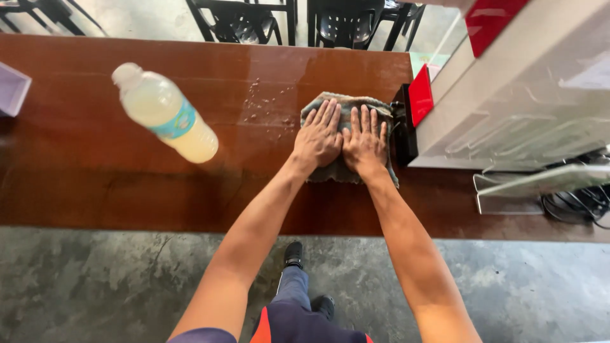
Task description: Wiping down a wooden bar counter with a cloth and cleaning solution.
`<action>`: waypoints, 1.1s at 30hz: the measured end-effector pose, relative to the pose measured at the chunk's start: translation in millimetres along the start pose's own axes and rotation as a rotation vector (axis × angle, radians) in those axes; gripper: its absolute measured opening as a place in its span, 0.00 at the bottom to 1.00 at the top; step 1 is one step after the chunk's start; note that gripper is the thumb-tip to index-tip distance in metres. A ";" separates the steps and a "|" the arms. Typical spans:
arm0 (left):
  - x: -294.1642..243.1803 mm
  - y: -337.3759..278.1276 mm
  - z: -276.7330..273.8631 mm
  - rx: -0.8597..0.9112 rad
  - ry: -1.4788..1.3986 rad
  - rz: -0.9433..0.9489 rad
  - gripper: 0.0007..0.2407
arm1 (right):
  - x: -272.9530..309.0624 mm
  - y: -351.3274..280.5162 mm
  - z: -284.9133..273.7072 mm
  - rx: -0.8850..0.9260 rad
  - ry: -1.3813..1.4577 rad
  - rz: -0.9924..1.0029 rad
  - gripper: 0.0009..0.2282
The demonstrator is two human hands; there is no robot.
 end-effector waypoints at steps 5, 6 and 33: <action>34.9 66.3 23.3 0.062 -0.003 -0.002 0.30 | -16.9 65.5 31.5 -0.036 -0.004 0.065 0.28; 40.2 79.3 27.1 0.080 -0.008 -0.003 0.30 | -21.1 78.6 35.1 -0.047 -0.016 0.085 0.28; 93.9 186.3 57.4 0.174 0.029 -0.067 0.30 | -28.7 192.8 29.3 0.065 -0.019 0.211 0.27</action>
Point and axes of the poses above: each hand's wrist, its own y-axis towards the middle knuckle, its own z-axis out of the palm, x = y × z, the point moved 9 cm from there along y, towards the middle knuckle, and after that the axes turned 3 degrees about -x, right-handed, at the moved point
